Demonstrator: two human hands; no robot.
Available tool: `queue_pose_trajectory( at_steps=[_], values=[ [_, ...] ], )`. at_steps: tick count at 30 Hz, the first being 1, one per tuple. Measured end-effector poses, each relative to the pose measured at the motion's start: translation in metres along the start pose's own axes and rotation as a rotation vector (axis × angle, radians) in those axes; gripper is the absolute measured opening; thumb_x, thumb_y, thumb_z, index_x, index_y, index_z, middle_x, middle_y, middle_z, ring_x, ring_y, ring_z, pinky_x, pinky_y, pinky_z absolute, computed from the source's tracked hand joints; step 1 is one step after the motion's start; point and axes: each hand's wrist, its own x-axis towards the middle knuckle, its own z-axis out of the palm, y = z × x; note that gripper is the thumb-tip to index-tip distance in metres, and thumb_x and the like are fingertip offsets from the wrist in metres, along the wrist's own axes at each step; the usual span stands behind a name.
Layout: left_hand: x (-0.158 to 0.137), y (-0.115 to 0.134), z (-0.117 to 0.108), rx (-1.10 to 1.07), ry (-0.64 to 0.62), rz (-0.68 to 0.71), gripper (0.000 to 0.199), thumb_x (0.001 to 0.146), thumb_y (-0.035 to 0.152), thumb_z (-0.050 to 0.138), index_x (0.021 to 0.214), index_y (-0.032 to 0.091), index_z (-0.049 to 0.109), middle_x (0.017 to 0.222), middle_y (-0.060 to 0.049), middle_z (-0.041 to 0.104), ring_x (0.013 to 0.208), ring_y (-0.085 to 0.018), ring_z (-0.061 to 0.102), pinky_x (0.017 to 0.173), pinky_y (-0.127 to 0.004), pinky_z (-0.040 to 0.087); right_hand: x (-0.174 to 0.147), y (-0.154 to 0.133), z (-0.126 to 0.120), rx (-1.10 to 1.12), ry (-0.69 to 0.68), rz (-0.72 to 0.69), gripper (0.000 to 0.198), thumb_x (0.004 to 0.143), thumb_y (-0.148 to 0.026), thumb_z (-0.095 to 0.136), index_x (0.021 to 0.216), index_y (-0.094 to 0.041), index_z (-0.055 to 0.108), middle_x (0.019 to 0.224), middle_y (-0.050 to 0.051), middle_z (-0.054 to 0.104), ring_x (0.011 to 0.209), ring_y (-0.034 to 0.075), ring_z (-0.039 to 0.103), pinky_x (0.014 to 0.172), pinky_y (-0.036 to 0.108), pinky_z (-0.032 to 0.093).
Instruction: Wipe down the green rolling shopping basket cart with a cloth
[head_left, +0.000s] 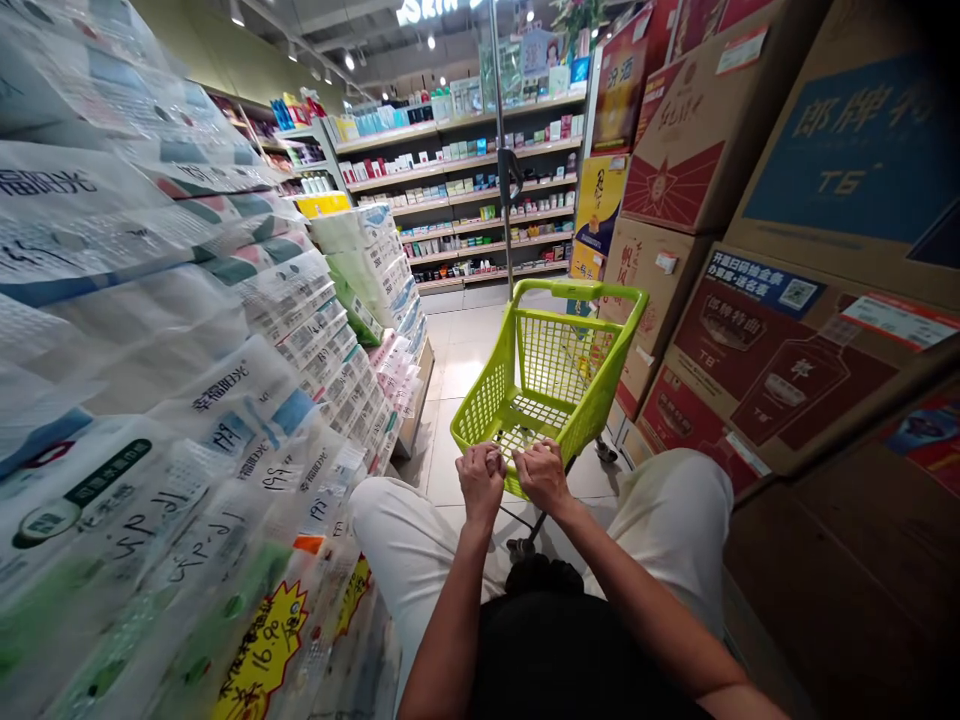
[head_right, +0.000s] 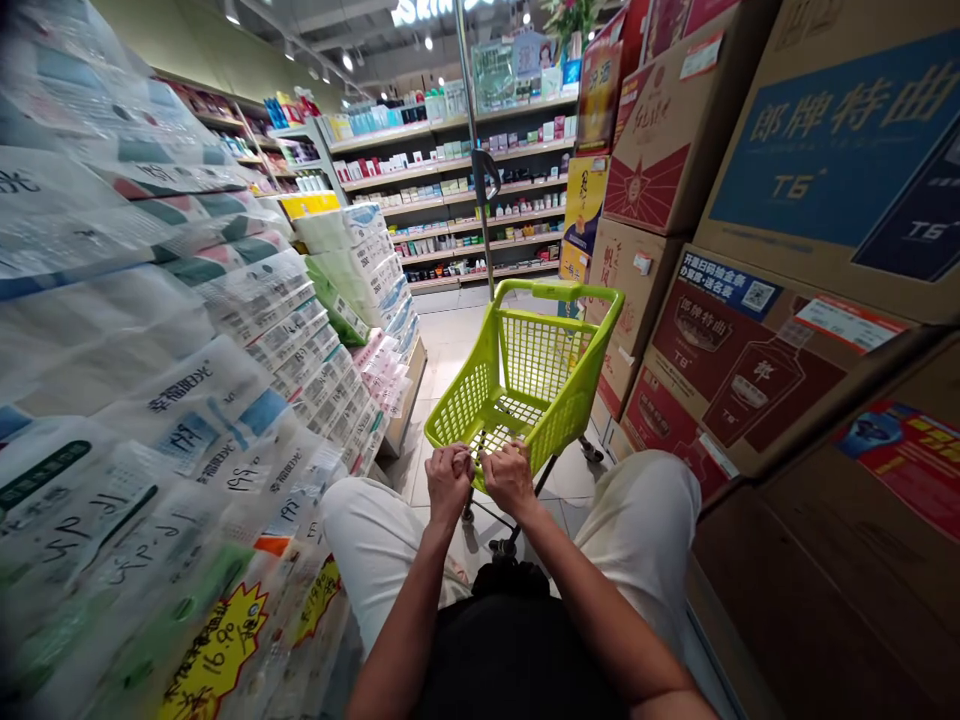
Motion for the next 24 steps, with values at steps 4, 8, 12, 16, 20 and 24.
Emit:
queue_pose_trajectory(
  at_steps=[4,8,12,16,20,24],
  values=[
    [0.015,-0.010,-0.004,0.024,0.067,-0.090,0.014,0.090,0.015,0.061,0.100,0.022,0.068,0.110,-0.009,0.073,0.107,-0.027,0.064,0.098,-0.044,0.043,0.001,0.003,0.004,0.076,0.010,-0.034,0.059,0.110,-0.040,0.035,0.058,-0.022,0.059,0.060,0.001,0.066,0.072,0.016,0.055,0.101,0.038,0.028],
    [0.022,-0.018,-0.003,0.025,0.125,-0.140,0.015,0.089,0.015,0.062,0.101,0.022,0.068,0.109,-0.010,0.072,0.107,-0.029,0.063,0.100,-0.046,0.043,0.003,0.014,0.001,0.119,-0.012,-0.095,0.062,0.109,-0.047,0.038,0.055,-0.021,0.054,0.056,-0.001,0.062,0.068,0.014,0.053,0.097,0.036,0.029],
    [0.004,-0.008,0.009,-0.017,0.103,-0.082,0.017,0.090,0.014,0.060,0.104,0.022,0.066,0.114,-0.009,0.070,0.109,-0.027,0.062,0.100,-0.045,0.044,0.001,0.028,-0.006,0.156,0.001,-0.093,0.066,0.108,-0.051,0.038,0.051,-0.021,0.051,0.053,-0.001,0.059,0.064,0.014,0.050,0.096,0.036,0.032],
    [-0.005,0.000,0.015,-0.053,0.076,-0.036,0.015,0.092,0.015,0.058,0.102,0.023,0.066,0.117,-0.009,0.069,0.111,-0.025,0.062,0.100,-0.044,0.045,0.002,0.045,-0.024,0.123,0.004,-0.021,0.071,0.109,-0.054,0.030,0.047,-0.023,0.046,0.050,0.001,0.057,0.062,0.015,0.049,0.095,0.037,0.033],
    [0.003,-0.002,0.016,-0.039,0.198,-0.145,0.016,0.093,0.014,0.055,0.101,0.023,0.065,0.114,-0.011,0.069,0.110,-0.027,0.062,0.102,-0.046,0.044,0.002,0.046,-0.035,-0.023,0.011,0.032,0.068,0.110,-0.047,0.025,0.052,-0.024,0.051,0.055,0.004,0.062,0.064,0.017,0.053,0.098,0.040,0.032],
    [-0.006,0.005,0.028,-0.083,0.116,-0.038,0.016,0.095,0.014,0.052,0.099,0.024,0.064,0.115,-0.010,0.070,0.115,-0.026,0.061,0.104,-0.046,0.044,-0.001,0.031,-0.025,-0.085,0.029,0.047,0.058,0.110,-0.041,0.027,0.068,-0.023,0.063,0.070,0.005,0.070,0.072,0.018,0.059,0.095,0.039,0.032]
  ],
)
